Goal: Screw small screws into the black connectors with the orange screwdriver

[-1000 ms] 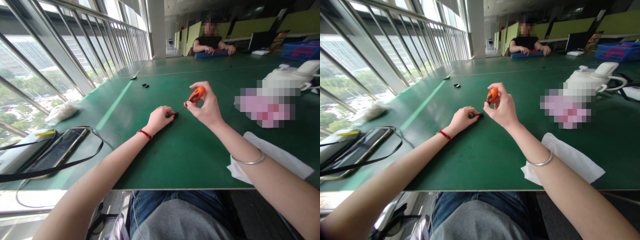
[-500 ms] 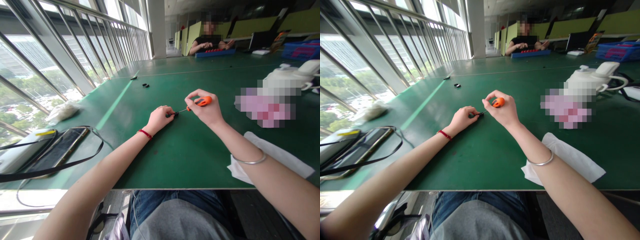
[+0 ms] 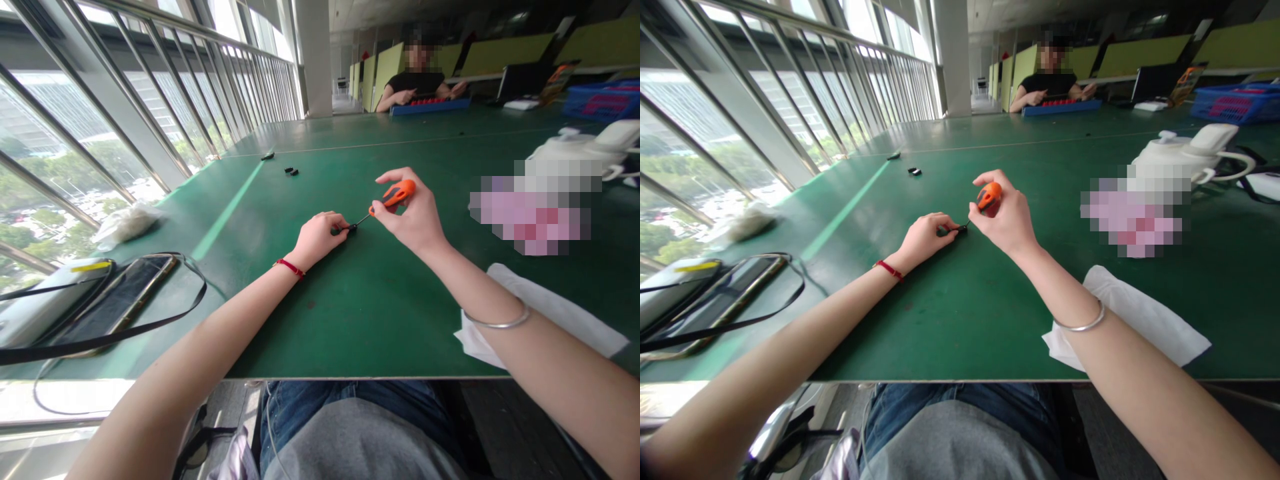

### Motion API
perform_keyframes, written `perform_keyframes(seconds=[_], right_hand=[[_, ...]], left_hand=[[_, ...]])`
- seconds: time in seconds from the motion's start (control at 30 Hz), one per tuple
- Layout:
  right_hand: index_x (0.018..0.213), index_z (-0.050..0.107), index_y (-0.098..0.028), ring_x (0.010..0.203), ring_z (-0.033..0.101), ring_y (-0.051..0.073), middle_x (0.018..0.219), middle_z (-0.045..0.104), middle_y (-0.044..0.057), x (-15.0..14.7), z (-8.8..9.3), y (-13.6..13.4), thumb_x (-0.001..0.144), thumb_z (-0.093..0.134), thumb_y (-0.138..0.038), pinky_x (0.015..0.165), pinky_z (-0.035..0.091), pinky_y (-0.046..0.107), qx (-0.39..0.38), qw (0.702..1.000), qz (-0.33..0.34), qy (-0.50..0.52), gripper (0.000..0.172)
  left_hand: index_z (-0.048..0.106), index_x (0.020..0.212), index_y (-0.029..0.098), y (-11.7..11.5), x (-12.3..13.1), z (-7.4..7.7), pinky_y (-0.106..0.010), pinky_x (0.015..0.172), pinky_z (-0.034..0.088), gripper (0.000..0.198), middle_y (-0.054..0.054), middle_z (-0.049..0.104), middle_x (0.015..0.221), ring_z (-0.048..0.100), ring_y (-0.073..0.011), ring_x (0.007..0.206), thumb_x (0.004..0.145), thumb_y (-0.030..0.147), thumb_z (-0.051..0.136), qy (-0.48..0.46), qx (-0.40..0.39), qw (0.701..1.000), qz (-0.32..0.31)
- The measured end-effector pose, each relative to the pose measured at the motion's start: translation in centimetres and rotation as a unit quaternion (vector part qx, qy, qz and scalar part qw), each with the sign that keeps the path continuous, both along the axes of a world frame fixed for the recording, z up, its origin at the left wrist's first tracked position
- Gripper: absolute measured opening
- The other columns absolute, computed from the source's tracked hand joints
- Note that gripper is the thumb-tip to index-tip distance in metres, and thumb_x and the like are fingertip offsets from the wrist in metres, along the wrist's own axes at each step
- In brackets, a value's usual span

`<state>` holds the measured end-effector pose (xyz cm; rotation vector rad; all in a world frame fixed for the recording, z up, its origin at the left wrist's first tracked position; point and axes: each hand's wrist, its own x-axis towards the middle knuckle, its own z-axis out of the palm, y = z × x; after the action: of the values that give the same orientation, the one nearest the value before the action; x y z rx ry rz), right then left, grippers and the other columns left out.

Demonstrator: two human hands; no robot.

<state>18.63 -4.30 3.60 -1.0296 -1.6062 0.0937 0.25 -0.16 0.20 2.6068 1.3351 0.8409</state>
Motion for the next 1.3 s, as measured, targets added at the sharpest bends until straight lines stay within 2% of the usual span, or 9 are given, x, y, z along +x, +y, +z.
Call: perform_keyframes(seconds=[0.1, 0.3, 0.43, 0.63, 0.7, 0.8, 1.03, 1.17, 1.3], right_hand=[[0.099, 0.057, -0.022, 0.059, 0.054, 0.014, 0.071, 0.059, -0.001, 0.1, -0.07, 0.1, 0.065, 0.066, -0.025, 0.057, 0.043, 0.028, 0.002, 1.0, -0.004, 0.011, 0.035], [0.077, 0.059, -0.021, 0.054, 0.051, 0.012, 0.064, 0.057, -0.002, -0.01, 0.22, -0.22, 0.07, 0.062, -0.025, 0.057, 0.042, 0.027, -0.024, 1.0, -0.001, -0.017, 0.009], [0.096, 0.055, -0.023, 0.054, 0.051, 0.013, 0.065, 0.056, -0.004, -0.02, 0.11, -0.17, 0.065, 0.067, -0.024, 0.055, 0.041, 0.028, 0.0, 1.0, -0.005, -0.001, 0.033], [0.066, 0.058, -0.021, 0.051, 0.048, 0.012, 0.056, 0.055, -0.002, -0.17, 0.34, -0.51, 0.072, 0.061, -0.029, 0.056, 0.039, 0.028, -0.031, 0.999, -0.001, -0.024, 0.011], [0.075, 0.059, -0.021, 0.054, 0.05, 0.012, 0.063, 0.058, -0.002, -0.28, 0.39, -0.6, 0.068, 0.062, -0.022, 0.057, 0.041, 0.028, -0.01, 1.0, 0.0, -0.018, 0.008], [0.092, 0.057, -0.022, 0.053, 0.05, 0.013, 0.063, 0.056, -0.004, -0.33, 0.39, -0.59, 0.064, 0.066, -0.021, 0.055, 0.041, 0.028, -0.002, 1.0, -0.007, 0.005, 0.03], [0.077, 0.059, -0.021, 0.056, 0.052, 0.012, 0.07, 0.062, -0.001, -0.21, 0.47, -0.62, 0.071, 0.063, -0.028, 0.059, 0.042, 0.028, 0.003, 1.0, -0.016, -0.018, 0.01], [0.095, 0.057, -0.024, 0.053, 0.05, 0.013, 0.065, 0.058, -0.003, -0.26, 0.47, -0.69, 0.067, 0.066, -0.028, 0.058, 0.043, 0.029, 0.01, 1.0, -0.015, -0.011, 0.029], [0.074, 0.059, -0.023, 0.048, 0.047, 0.012, 0.053, 0.052, -0.004, -0.28, 0.53, -0.82, 0.073, 0.063, -0.033, 0.056, 0.041, 0.029, -0.024, 0.999, -0.021, -0.03, 0.01]], left_hand=[[0.068, 0.085, 0.02, 0.02, 0.01, 0.0, -0.027, 0.069, 0.046, 0.016, -0.001, 0.068, 0.089, 0.061, -0.0176, 0.083, 0.079, 0.026, 0.056, -0.001, 0.0, 1.0, -0.001], [0.068, 0.085, 0.02, 0.05, 0.04, 0.01, -0.027, 0.07, 0.046, 0.016, -0.001, 0.069, 0.088, 0.061, -0.0176, 0.083, 0.079, 0.025, 0.055, 0.0, 0.005, 1.0, -0.009], [0.069, 0.087, 0.02, 0.05, 0.02, -0.05, -0.028, 0.072, 0.047, 0.016, -0.001, 0.069, 0.089, 0.062, -0.0183, 0.086, 0.079, 0.025, 0.055, 0.002, 0.012, 1.0, -0.011], [0.071, 0.087, 0.019, 0.26, -0.11, -0.09, -0.026, 0.073, 0.048, 0.018, -0.001, 0.07, 0.09, 0.063, -0.0168, 0.083, 0.078, 0.022, 0.056, -0.014, 0.002, 0.999, -0.03], [0.071, 0.088, 0.019, 0.34, -0.17, -0.08, -0.025, 0.073, 0.049, 0.018, -0.001, 0.071, 0.091, 0.064, -0.0162, 0.082, 0.077, 0.022, 0.056, -0.021, -0.004, 0.999, -0.037], [0.072, 0.09, 0.02, 0.37, -0.2, -0.05, -0.025, 0.074, 0.049, 0.02, 0.0, 0.071, 0.09, 0.065, -0.0161, 0.082, 0.078, 0.022, 0.056, -0.021, -0.006, 0.999, -0.033], [0.072, 0.092, 0.021, 0.31, -0.16, -0.03, -0.025, 0.074, 0.05, 0.022, 0.0, 0.072, 0.091, 0.065, -0.0164, 0.083, 0.078, 0.022, 0.055, -0.013, -0.004, 1.0, -0.027], [0.072, 0.092, 0.021, 0.25, -0.15, -0.01, -0.026, 0.075, 0.05, 0.023, 0.0, 0.072, 0.09, 0.065, -0.017, 0.083, 0.077, 0.022, 0.055, -0.008, 0.0, 1.0, -0.026], [0.072, 0.093, 0.021, 0.13, -0.1, 0.11, -0.027, 0.074, 0.05, 0.024, -0.001, 0.072, 0.09, 0.065, -0.0177, 0.083, 0.076, 0.022, 0.054, 0.0, 0.004, 1.0, -0.02]])
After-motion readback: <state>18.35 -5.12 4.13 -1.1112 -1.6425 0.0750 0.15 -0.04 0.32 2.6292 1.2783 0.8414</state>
